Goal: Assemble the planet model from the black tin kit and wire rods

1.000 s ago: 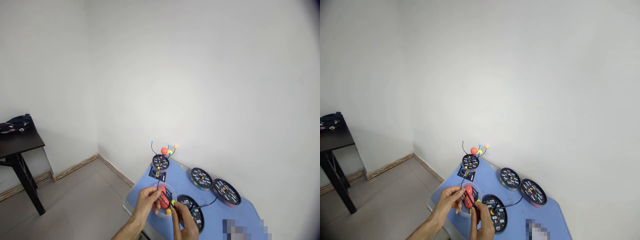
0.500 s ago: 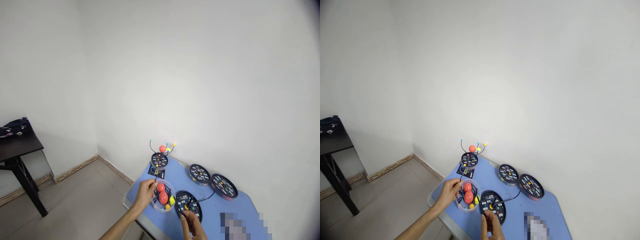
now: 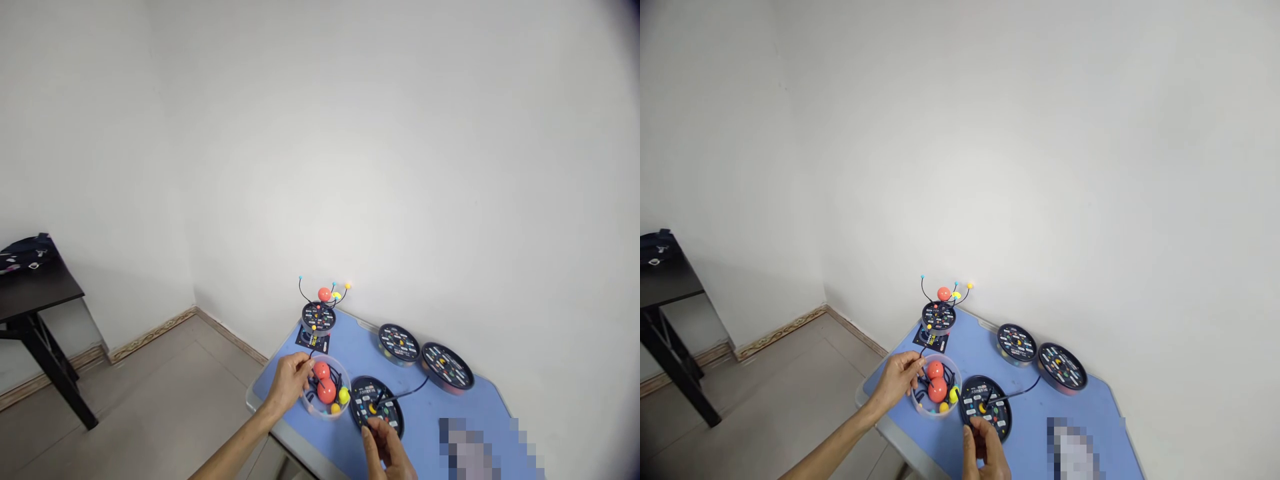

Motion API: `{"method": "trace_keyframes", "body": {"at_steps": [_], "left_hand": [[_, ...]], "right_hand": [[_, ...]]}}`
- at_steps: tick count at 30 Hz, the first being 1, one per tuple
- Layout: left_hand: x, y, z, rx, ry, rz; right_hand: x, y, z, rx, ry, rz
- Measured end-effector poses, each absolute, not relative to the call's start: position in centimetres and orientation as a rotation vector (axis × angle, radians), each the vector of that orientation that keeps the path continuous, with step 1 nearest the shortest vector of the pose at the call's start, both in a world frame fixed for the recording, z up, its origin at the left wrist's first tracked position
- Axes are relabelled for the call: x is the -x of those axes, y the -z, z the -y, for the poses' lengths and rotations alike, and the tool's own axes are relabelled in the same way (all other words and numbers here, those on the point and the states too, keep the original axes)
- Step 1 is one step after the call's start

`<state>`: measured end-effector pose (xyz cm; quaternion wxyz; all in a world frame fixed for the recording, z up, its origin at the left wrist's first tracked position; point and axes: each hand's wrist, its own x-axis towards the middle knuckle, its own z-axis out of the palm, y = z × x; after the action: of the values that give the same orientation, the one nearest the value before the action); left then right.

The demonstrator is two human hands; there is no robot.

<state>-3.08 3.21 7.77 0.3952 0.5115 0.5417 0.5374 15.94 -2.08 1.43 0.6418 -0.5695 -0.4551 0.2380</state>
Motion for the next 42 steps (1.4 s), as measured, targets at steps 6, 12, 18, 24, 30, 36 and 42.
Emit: {"method": "trace_keyframes", "body": {"at_steps": [6, 12, 18, 24, 30, 36, 42], "left_hand": [[3.0, -7.9, -3.0, -1.273, -1.354, -1.323], [2.7, -8.0, -3.1, -1.215, -1.351, -1.273], [3.1, -8.0, -3.4, -1.236, -1.362, -1.336], [3.0, -8.0, -3.5, -1.298, -1.331, -1.368], [3.2, -8.1, -3.7, -1.382, -1.367, -1.397], [2.9, -8.9, -3.2, -1.436, -1.341, -1.34], [2.0, -9.1, -2.4, -1.319, -1.286, -1.244]], "right_hand": [[-15.8, -1.8, 1.9, 1.248, -0.602, 1.052], [-15.6, -1.8, 2.1, 1.232, -0.595, 1.049], [-15.9, -2.2, 2.1, 1.244, -0.615, 1.095], [-16.8, -3.5, 1.8, 1.259, -0.785, 1.215], [-16.3, -4.1, 2.0, 1.244, -0.719, 1.227], [-16.0, -4.1, 2.1, 1.248, -0.705, 1.22], [-16.4, -3.8, 2.5, 1.228, -0.742, 1.174]]}}
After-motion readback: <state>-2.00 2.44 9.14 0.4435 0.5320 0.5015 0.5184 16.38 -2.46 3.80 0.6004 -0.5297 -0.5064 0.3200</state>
